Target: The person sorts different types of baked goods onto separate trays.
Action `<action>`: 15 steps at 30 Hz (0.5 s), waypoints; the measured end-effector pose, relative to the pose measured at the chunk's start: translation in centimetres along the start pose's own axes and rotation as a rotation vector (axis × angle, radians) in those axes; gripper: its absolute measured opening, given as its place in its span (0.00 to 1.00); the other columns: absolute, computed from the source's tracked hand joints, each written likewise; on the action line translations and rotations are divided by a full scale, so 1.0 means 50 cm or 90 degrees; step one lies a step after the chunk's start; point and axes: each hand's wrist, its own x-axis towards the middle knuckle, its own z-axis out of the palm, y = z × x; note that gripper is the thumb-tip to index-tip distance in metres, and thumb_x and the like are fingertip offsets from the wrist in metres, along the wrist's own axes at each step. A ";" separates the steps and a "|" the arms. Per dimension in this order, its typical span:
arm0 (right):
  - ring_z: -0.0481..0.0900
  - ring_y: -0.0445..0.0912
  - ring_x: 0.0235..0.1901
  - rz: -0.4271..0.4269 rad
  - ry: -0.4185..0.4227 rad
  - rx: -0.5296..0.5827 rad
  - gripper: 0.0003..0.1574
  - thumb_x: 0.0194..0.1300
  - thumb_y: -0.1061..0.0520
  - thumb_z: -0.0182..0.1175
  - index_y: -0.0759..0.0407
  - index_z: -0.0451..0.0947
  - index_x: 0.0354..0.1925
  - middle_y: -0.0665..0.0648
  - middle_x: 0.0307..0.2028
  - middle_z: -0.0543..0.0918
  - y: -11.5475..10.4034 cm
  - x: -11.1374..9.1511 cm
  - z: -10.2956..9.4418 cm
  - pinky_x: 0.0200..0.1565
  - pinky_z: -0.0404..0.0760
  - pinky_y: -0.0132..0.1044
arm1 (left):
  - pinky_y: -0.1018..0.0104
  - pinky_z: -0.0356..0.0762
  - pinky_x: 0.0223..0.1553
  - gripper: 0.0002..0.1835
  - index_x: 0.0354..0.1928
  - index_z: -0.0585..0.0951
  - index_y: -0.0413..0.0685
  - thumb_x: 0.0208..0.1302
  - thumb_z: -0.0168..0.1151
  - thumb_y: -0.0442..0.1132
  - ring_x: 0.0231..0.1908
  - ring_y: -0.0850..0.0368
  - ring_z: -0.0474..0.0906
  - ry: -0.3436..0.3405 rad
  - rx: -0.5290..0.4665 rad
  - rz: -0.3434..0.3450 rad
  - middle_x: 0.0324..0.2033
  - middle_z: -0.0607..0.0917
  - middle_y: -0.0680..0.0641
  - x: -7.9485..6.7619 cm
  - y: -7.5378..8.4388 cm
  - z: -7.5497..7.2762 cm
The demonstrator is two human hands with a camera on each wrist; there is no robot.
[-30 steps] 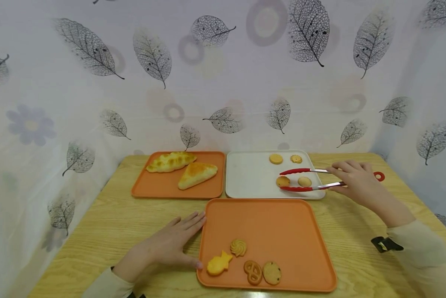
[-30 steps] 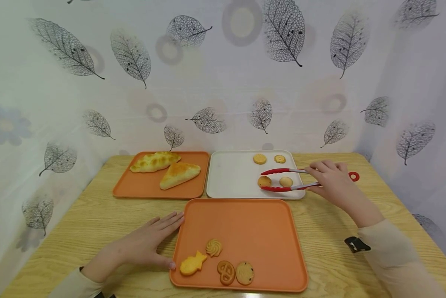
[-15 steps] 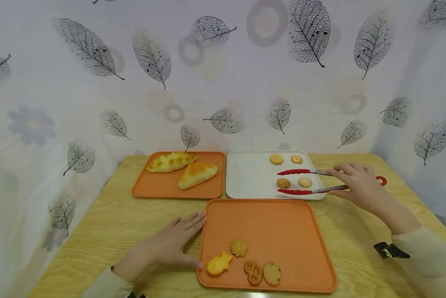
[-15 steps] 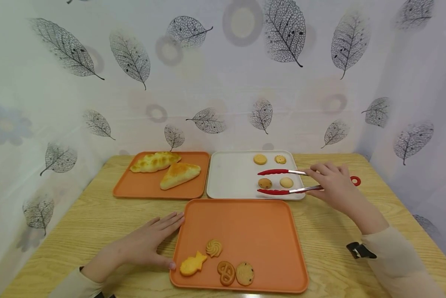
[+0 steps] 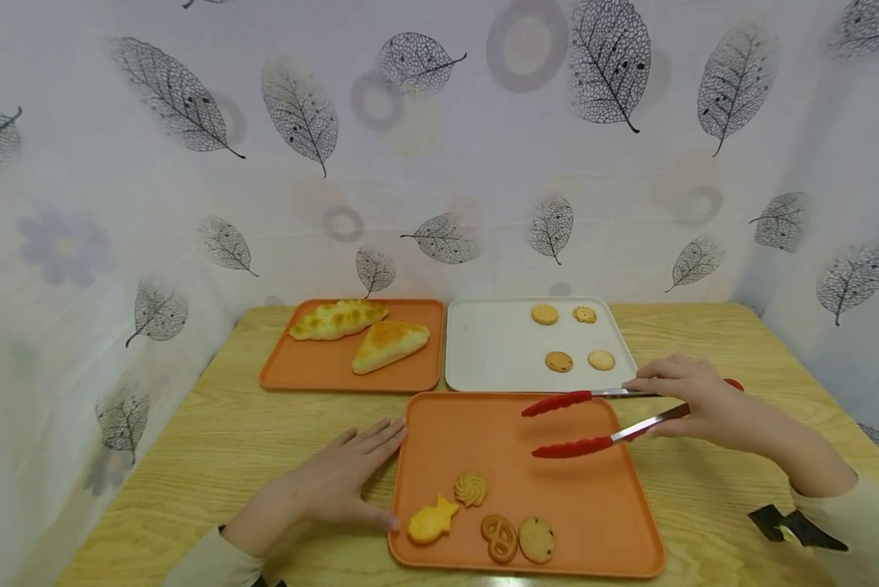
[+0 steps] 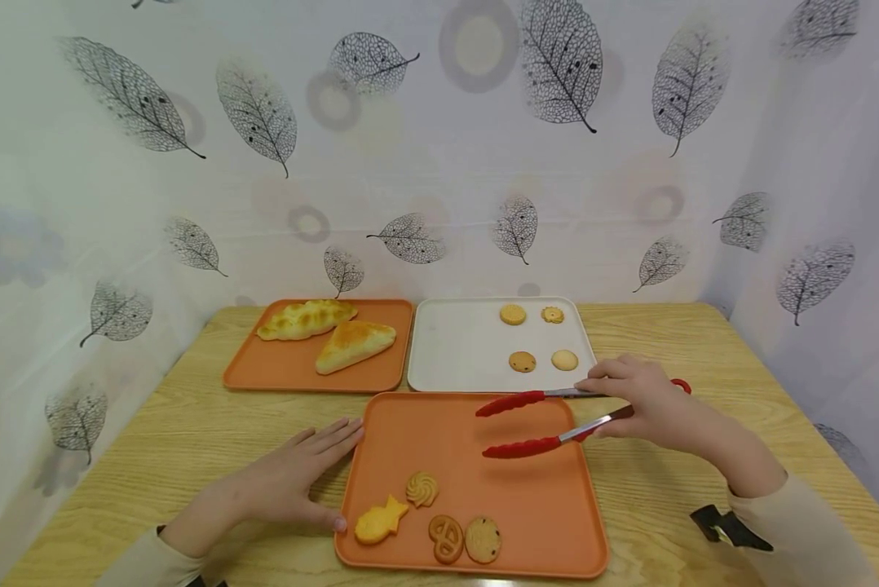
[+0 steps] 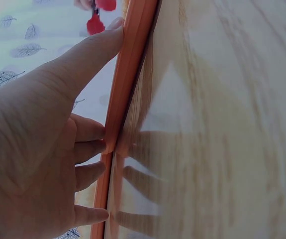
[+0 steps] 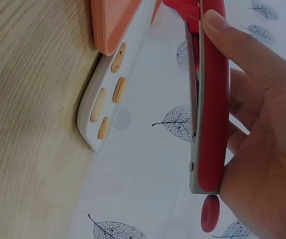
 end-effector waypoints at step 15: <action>0.65 0.33 0.44 0.037 -0.146 0.107 0.27 0.48 0.41 0.74 0.43 0.82 0.48 0.42 0.45 0.77 -0.080 -0.012 -0.006 0.35 0.69 0.29 | 0.36 0.48 0.72 0.59 0.78 0.47 0.55 0.52 0.57 0.76 0.78 0.51 0.41 -0.001 0.009 0.002 0.78 0.46 0.54 -0.001 0.006 -0.001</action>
